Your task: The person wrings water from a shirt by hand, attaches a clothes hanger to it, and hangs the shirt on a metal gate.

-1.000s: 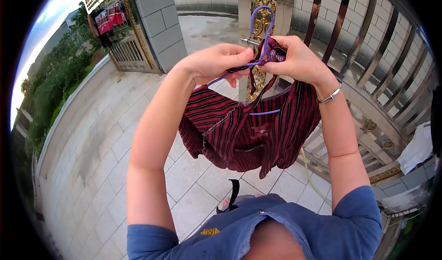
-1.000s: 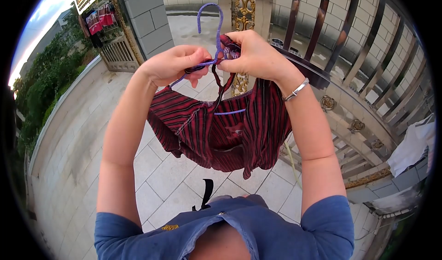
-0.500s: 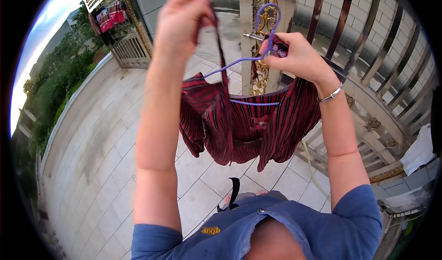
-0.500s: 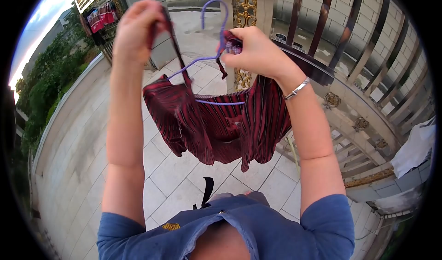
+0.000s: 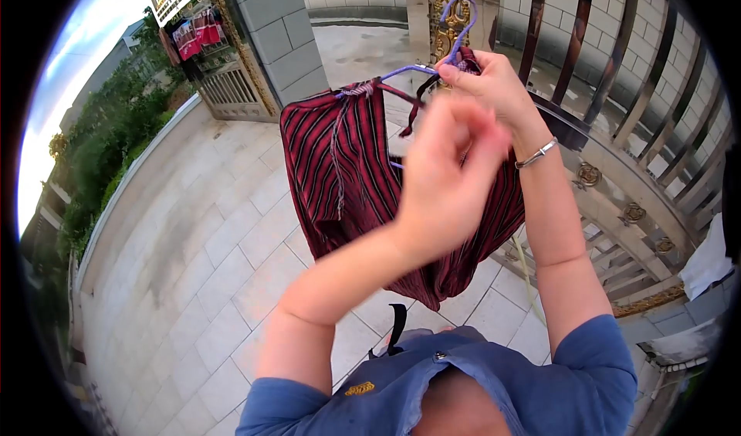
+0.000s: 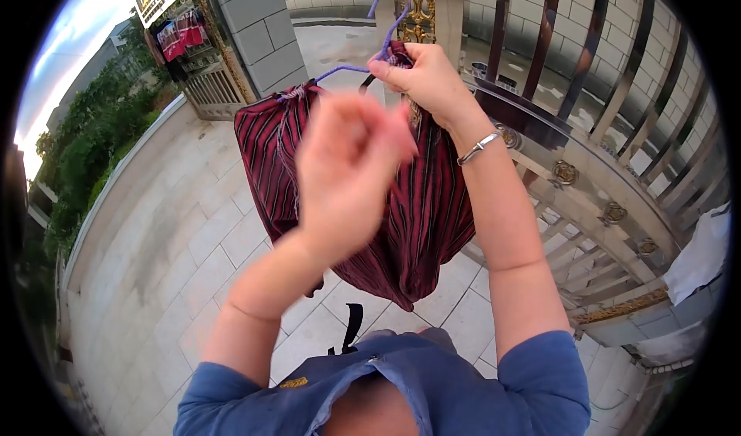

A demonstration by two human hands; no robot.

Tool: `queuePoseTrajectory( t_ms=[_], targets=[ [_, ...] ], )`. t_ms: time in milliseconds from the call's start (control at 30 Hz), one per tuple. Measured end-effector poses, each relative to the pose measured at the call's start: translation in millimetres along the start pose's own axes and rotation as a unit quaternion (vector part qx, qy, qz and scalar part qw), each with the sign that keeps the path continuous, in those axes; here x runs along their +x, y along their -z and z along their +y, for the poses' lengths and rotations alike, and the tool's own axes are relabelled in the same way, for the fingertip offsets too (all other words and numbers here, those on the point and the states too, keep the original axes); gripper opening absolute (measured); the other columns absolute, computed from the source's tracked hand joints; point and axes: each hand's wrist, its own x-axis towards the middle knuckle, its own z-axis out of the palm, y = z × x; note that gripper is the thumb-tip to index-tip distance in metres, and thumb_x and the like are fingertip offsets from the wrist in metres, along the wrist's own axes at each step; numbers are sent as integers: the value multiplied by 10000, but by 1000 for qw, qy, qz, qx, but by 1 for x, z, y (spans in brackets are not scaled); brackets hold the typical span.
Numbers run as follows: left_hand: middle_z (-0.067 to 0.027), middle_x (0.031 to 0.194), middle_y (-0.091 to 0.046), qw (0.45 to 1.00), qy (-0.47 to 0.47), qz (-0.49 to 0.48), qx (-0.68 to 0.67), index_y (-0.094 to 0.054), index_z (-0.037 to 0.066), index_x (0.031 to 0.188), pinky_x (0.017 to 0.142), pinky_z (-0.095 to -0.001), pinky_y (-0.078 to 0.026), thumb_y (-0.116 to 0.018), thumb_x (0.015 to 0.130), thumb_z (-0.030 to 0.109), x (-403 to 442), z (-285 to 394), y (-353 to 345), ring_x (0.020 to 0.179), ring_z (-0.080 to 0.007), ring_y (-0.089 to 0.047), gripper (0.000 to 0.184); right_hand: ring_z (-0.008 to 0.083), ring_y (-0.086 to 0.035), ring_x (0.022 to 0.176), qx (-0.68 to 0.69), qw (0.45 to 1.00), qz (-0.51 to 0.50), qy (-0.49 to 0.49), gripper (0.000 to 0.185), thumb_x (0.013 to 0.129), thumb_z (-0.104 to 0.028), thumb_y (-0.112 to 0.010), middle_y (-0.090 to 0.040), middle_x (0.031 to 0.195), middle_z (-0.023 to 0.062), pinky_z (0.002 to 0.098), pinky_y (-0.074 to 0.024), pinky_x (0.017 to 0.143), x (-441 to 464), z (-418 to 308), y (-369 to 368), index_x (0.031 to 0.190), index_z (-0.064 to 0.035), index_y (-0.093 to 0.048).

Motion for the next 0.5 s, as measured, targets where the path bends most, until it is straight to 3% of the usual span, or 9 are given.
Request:
queuePoseTrajectory(
  t_ms=[67,133,200,267,333,400,433,500],
  targets=[
    [-5,785,-491,1000,10,-7,27,-393,26,930,957,-302,-303,-502,802,-44,-30,-41,2,722,-60,-496,182,36,-387,545,9,1000,-7,23,214,740,-192,-656,-478,613,-36,188,-309,487,-8,-9,3,808,0,-593],
    [-19,787,-509,987,49,19,152,-390,17,946,728,-220,-422,-502,811,-26,-39,-70,21,716,-53,-494,180,39,-402,553,5,1000,-3,8,220,727,-190,-667,-494,631,-31,186,-326,500,-17,-15,2,811,-1,-594],
    [-37,767,-520,979,44,83,178,-389,16,937,615,-198,-410,-495,820,-12,-39,-84,37,693,-59,-493,160,32,-396,554,-29,999,-11,18,241,739,-197,-658,-487,636,-34,168,-322,512,-24,-20,-4,849,9,-597],
    [-50,745,-526,988,77,101,83,-389,22,926,623,-205,-412,-491,826,4,-31,-78,39,668,-73,-494,143,42,-433,573,-7,999,-32,0,229,707,-184,-678,-524,667,-12,179,-361,537,-25,-19,-7,816,-1,-593],
    [-53,795,-533,978,112,119,-133,-416,33,935,656,-212,-408,-470,846,55,-15,-81,46,688,-91,-489,106,49,-444,572,-2,997,-79,5,220,711,-182,-673,-525,664,-8,189,-368,517,-27,-21,-19,807,-1,-592],
    [-19,829,-533,911,135,180,-347,-457,45,978,669,-203,-403,-450,858,89,5,-70,39,724,-79,-477,128,38,-448,571,-44,995,-93,14,237,731,-195,-659,-527,639,-17,196,-375,487,-27,-14,-31,806,18,-588],
    [14,840,-531,890,136,236,-365,-482,75,1021,672,-198,-406,-434,867,142,4,-68,32,734,-65,-468,175,35,-453,582,-83,991,-107,17,245,727,-207,-662,-534,645,-17,196,-382,495,-28,-15,-35,793,17,-590],
    [-9,901,-551,856,129,206,-456,-490,106,1015,744,-245,-423,-399,871,188,0,-82,39,819,-113,-513,189,34,-481,620,-142,980,-140,17,260,716,-229,-666,-558,665,-7,197,-411,541,-29,-17,-36,773,15,-597]
  ],
)
